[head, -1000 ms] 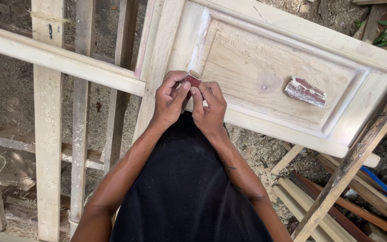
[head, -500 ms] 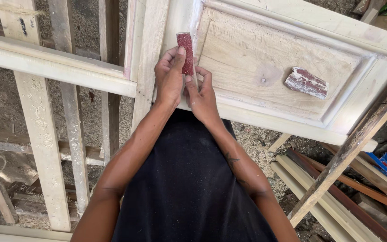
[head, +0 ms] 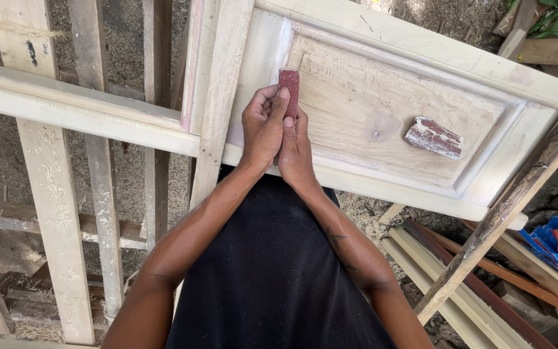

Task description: The person sands a light-colored wooden frame with a red sanding block, focusing on the edges and corners. The person uses both hands to apply pressure and smooth the surface.

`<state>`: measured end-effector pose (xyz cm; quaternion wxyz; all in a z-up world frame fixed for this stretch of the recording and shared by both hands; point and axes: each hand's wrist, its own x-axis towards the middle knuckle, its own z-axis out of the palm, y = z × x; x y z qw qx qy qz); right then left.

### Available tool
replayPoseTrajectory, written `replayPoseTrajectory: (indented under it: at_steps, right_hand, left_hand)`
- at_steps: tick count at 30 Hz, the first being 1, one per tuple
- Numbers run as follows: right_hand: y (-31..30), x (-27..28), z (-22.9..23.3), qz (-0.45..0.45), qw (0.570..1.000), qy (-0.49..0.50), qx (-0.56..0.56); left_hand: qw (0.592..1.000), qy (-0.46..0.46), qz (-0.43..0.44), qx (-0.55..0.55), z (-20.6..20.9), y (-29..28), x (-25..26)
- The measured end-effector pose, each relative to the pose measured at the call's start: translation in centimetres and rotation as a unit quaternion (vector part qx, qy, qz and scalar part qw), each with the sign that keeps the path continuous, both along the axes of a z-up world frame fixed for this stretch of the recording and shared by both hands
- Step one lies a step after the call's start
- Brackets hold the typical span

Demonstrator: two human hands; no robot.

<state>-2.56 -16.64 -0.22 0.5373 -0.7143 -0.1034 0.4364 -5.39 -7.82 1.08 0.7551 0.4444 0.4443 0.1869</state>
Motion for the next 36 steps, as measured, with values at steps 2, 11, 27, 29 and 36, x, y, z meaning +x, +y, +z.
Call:
replayPoseTrajectory:
  at_steps: [2, 11, 27, 29, 36]
  right_hand:
    - [0.2, -0.1, 0.0, -0.005, 1.000, -0.015, 0.010]
    - [1.7, 1.5, 0.6, -0.056, 0.998, 0.000, -0.040]
    - [3.6, 1.8, -0.5, -0.043, 0.997, 0.055, -0.043]
    - [3.8, 2.5, -0.9, -0.036, 0.998, 0.031, -0.037]
    - [3.0, 1.3, -0.3, -0.047, 0.996, 0.060, -0.051]
  left_hand:
    - [1.000, 0.012, -0.008, 0.015, -0.1, 0.2, -0.1]
    - [0.979, 0.170, -0.044, 0.108, -0.4, 1.5, 1.3]
    - [0.936, 0.267, -0.132, 0.186, 1.7, 4.2, 2.2]
    - [0.930, 0.296, -0.158, 0.150, 1.7, 4.9, 3.2]
    - [0.884, 0.314, -0.204, 0.279, 2.3, 4.5, 2.7]
